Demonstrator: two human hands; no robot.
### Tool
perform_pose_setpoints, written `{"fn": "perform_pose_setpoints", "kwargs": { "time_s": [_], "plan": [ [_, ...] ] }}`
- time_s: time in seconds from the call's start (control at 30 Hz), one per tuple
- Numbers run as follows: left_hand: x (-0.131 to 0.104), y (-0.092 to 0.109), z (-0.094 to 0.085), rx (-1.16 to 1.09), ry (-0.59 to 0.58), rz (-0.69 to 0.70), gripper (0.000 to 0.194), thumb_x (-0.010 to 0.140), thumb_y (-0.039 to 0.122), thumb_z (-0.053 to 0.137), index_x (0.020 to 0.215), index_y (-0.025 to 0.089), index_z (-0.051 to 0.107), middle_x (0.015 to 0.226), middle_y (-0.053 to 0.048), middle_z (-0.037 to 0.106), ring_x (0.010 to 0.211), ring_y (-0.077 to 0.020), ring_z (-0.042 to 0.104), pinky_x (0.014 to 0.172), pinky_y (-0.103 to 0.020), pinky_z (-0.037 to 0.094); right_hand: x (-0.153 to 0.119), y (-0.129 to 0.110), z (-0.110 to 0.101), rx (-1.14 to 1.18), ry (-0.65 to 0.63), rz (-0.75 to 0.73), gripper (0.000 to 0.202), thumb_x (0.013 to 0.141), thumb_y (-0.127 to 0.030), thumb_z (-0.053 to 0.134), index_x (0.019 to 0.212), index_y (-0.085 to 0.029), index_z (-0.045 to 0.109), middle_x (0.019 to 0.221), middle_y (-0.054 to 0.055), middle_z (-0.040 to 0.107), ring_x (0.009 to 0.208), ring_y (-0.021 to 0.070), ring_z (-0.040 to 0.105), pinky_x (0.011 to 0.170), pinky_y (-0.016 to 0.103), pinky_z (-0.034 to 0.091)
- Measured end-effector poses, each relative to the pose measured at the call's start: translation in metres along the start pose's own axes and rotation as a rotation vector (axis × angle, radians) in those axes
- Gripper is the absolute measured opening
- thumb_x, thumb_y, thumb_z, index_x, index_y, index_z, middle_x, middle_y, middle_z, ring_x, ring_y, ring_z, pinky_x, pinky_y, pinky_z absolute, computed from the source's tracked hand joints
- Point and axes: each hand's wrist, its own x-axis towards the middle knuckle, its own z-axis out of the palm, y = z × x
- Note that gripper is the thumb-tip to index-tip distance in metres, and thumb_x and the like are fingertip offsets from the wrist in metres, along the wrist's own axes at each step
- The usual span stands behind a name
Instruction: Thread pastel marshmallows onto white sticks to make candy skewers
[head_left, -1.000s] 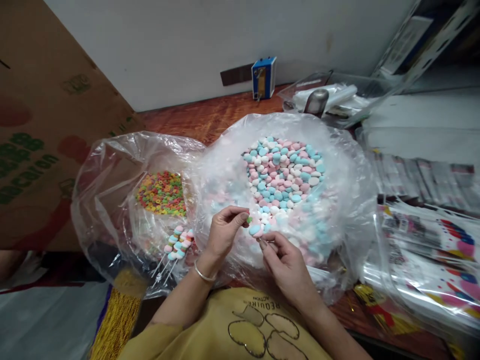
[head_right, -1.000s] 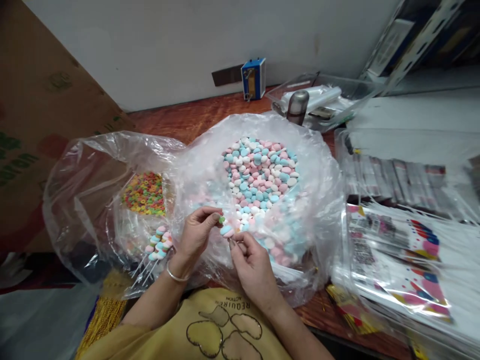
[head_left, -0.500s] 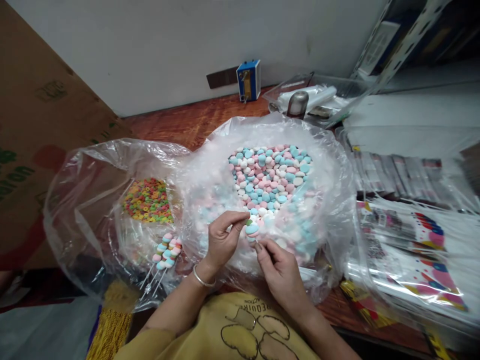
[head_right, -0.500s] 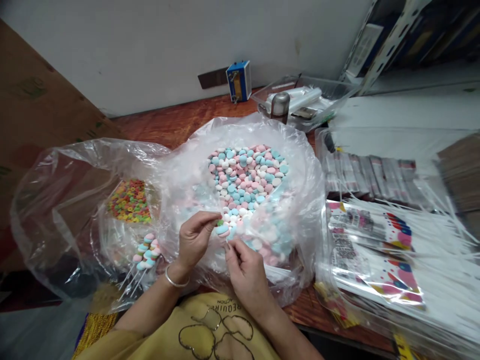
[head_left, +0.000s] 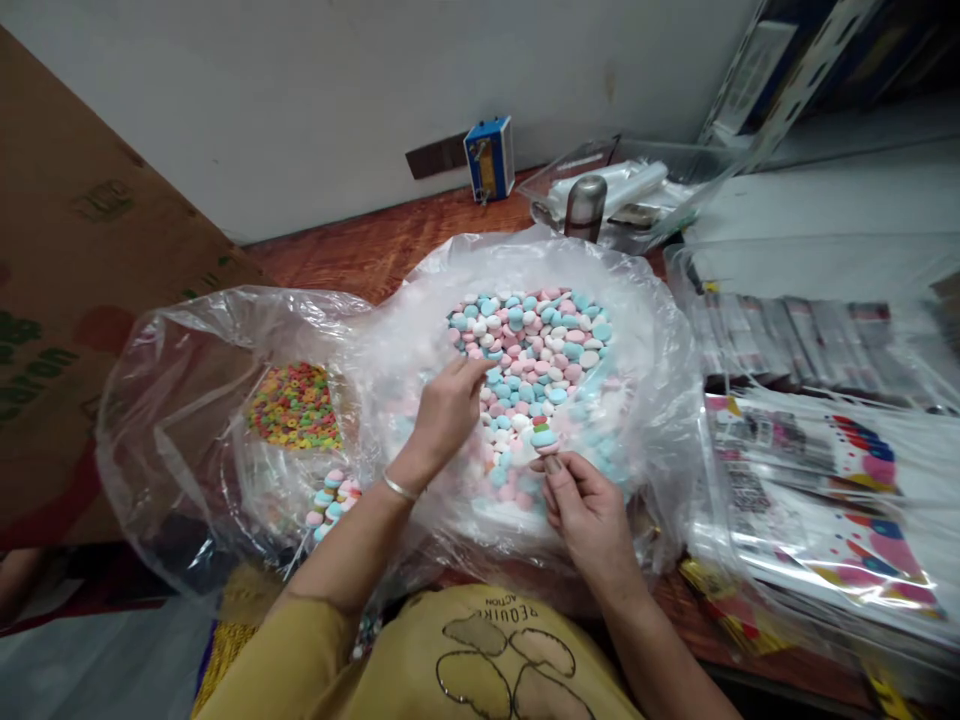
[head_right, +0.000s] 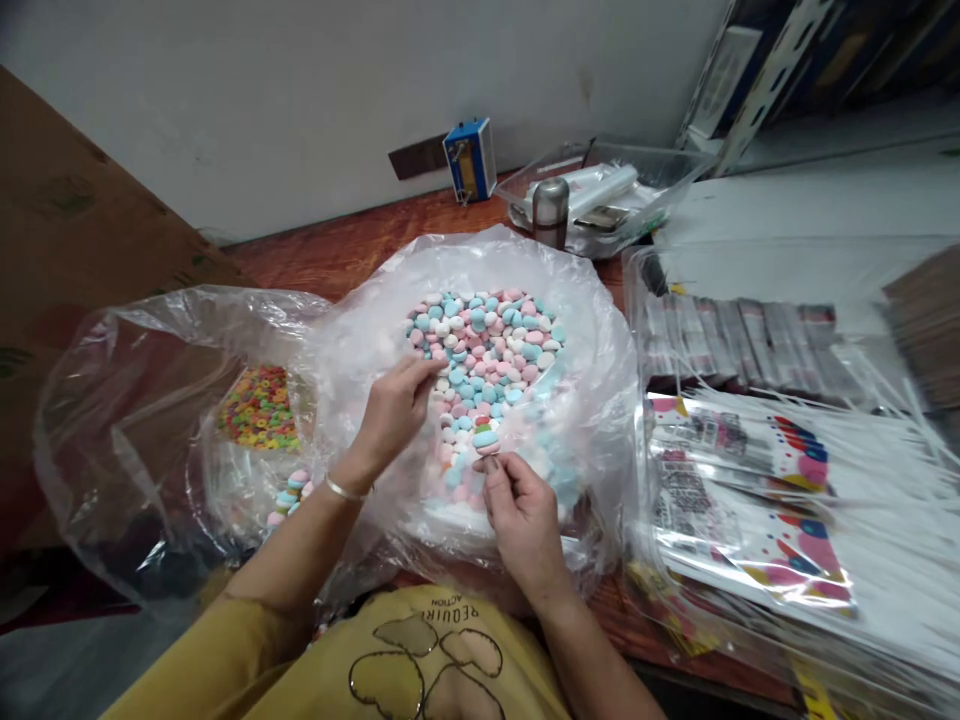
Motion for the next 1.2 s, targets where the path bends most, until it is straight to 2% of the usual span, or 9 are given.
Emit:
{"fn": "perform_pose_setpoints", "kwargs": {
  "time_s": [0.1, 0.2, 0.37, 0.57, 0.63, 0.8, 0.93, 1.07, 1.2],
  "plan": [
    [0.039, -0.025, 0.002, 0.291, -0.05, 0.016, 0.024, 0.086, 0.005, 0.058, 0.092, 0.021, 0.075, 0.104, -0.01, 0.07, 0.099, -0.0265, 0.064, 0.089, -0.033, 0.048, -0.001, 0.0, -0.003, 0.024, -0.002, 0.001, 0.043, 0.097, -0.059, 0.059, 0.097, -0.017, 0.069, 0.057, -0.008, 0.038, 0.048, 0.0084, 0.031, 0.043, 0.022, 0.024],
    [0.054, -0.041, 0.006, 0.401, -0.088, 0.016, 0.014, 0.086, 0.009, 0.062, 0.081, 0.02, 0.07, 0.099, -0.01, 0.068, 0.094, -0.0259, 0.062, 0.084, -0.033, 0.047, -0.002, -0.001, -0.005, 0.034, -0.015, -0.012, 0.043, 0.096, -0.058, 0.06, 0.097, -0.016, 0.07, 0.059, -0.007, 0.039, 0.049, 0.0084, 0.031, 0.043, 0.022, 0.025],
    [0.048, -0.038, 0.004, 0.376, -0.081, 0.045, 0.008, 0.087, 0.013, 0.063, 0.091, 0.019, 0.068, 0.098, -0.008, 0.069, 0.087, -0.0214, 0.062, 0.08, -0.03, 0.045, -0.001, 0.0, -0.008, 0.053, -0.031, -0.024, 0.042, 0.097, -0.057, 0.059, 0.099, -0.016, 0.07, 0.06, -0.007, 0.038, 0.049, 0.0087, 0.03, 0.042, 0.022, 0.024],
    [0.048, -0.035, 0.018, 0.182, -0.276, -0.059, 0.008, 0.086, 0.019, 0.07, 0.093, 0.02, 0.071, 0.067, 0.001, 0.064, 0.063, -0.0157, 0.057, 0.067, -0.027, 0.041, 0.001, 0.0, -0.006, 0.011, -0.052, -0.043, 0.042, 0.099, -0.056, 0.057, 0.097, -0.016, 0.071, 0.059, -0.007, 0.037, 0.049, 0.0092, 0.031, 0.043, 0.022, 0.025],
    [0.049, -0.038, 0.023, 0.175, -0.302, -0.076, 0.005, 0.085, 0.019, 0.07, 0.09, 0.02, 0.071, 0.067, 0.001, 0.065, 0.064, -0.0156, 0.058, 0.067, -0.027, 0.041, 0.001, 0.001, -0.006, -0.007, -0.05, -0.052, 0.042, 0.099, -0.055, 0.056, 0.097, -0.016, 0.07, 0.059, -0.007, 0.038, 0.049, 0.0094, 0.032, 0.043, 0.022, 0.026],
    [0.053, -0.044, 0.027, 0.087, -0.209, -0.132, 0.006, 0.086, 0.021, 0.066, 0.091, 0.019, 0.067, 0.076, 0.0, 0.067, 0.069, -0.0146, 0.061, 0.066, -0.025, 0.044, 0.003, 0.004, -0.008, -0.003, -0.039, -0.058, 0.042, 0.098, -0.056, 0.056, 0.093, -0.017, 0.069, 0.058, -0.007, 0.037, 0.048, 0.0094, 0.031, 0.042, 0.022, 0.025],
    [0.053, -0.038, 0.037, -0.046, -0.291, -0.246, 0.01, 0.086, 0.024, 0.066, 0.094, 0.019, 0.063, 0.077, 0.0, 0.067, 0.064, -0.014, 0.062, 0.061, -0.025, 0.045, 0.005, 0.004, -0.006, -0.03, -0.043, -0.051, 0.041, 0.098, -0.055, 0.056, 0.092, -0.017, 0.07, 0.059, -0.006, 0.04, 0.049, 0.0099, 0.033, 0.043, 0.022, 0.025],
    [0.049, -0.034, 0.047, 0.115, -0.335, -0.191, 0.007, 0.084, 0.018, 0.066, 0.091, 0.019, 0.064, 0.08, -0.001, 0.069, 0.072, -0.0166, 0.064, 0.068, -0.028, 0.047, 0.004, 0.004, -0.006, -0.03, -0.056, -0.048, 0.04, 0.098, -0.054, 0.056, 0.092, -0.018, 0.069, 0.059, -0.006, 0.04, 0.049, 0.0098, 0.033, 0.043, 0.022, 0.025],
    [0.044, -0.038, 0.041, 0.342, -0.296, -0.107, 0.006, 0.084, 0.015, 0.067, 0.089, 0.019, 0.067, 0.086, -0.005, 0.069, 0.081, -0.0203, 0.064, 0.077, -0.032, 0.048, 0.003, 0.005, -0.008, -0.015, -0.044, -0.046, 0.039, 0.098, -0.053, 0.055, 0.091, -0.018, 0.068, 0.058, -0.006, 0.038, 0.049, 0.0095, 0.031, 0.042, 0.022, 0.025]
  ]
}}
